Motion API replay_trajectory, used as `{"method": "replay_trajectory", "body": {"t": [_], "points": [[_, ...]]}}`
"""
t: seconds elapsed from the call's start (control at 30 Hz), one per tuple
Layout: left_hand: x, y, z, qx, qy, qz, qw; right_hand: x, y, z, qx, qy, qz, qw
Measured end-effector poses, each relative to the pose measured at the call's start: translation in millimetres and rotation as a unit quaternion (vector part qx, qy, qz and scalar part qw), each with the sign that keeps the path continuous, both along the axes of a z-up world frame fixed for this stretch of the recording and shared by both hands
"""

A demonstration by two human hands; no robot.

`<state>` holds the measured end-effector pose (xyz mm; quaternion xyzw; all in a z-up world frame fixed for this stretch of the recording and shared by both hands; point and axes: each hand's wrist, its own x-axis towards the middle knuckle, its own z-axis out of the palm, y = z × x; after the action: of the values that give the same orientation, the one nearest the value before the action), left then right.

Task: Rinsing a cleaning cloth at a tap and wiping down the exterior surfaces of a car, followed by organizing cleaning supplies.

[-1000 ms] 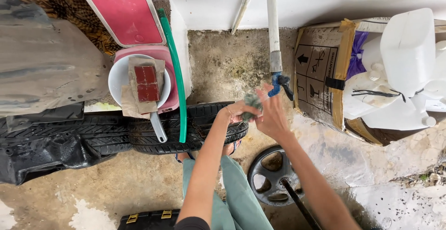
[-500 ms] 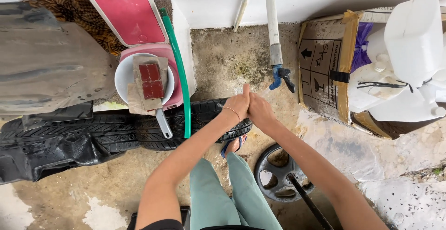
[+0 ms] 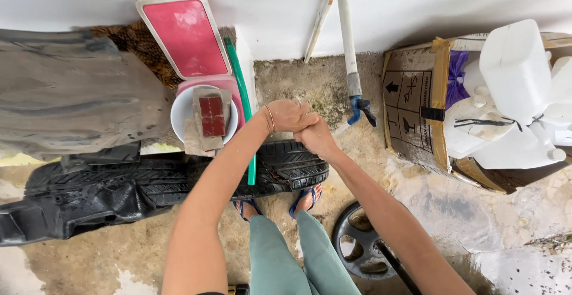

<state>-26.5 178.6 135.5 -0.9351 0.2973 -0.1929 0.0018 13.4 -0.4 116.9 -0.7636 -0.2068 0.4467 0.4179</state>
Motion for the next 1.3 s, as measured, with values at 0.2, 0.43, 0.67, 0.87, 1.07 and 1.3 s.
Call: {"method": "replay_trajectory", "body": {"t": [0.2,0.43,0.67,0.87,1.07,1.3], "points": [[-7,-46,8,-0.183,0.107,0.171,0.962,31,-15,218,-0.094,-0.226,0.231,0.941],[0,-99,56,-0.548,0.279,0.395,0.683,88,-45,122,0.066,-0.554,-0.132,0.819],[-4,-125,56,-0.829,0.385,0.354,0.200,124,-32,150,0.211,-0.306,-0.316,0.873],[15,-111,171,-0.815,0.558,0.146,0.064,91,-95,196,0.282,-0.637,0.029,0.717],[25,-146,187,-0.581,0.795,0.027,0.174,28,-151,230,0.258,-0.731,0.045,0.631],[30,-203,226,-0.360,0.775,0.107,0.509,-38,-197,266,-0.125,-0.785,-0.029,0.606]]}}
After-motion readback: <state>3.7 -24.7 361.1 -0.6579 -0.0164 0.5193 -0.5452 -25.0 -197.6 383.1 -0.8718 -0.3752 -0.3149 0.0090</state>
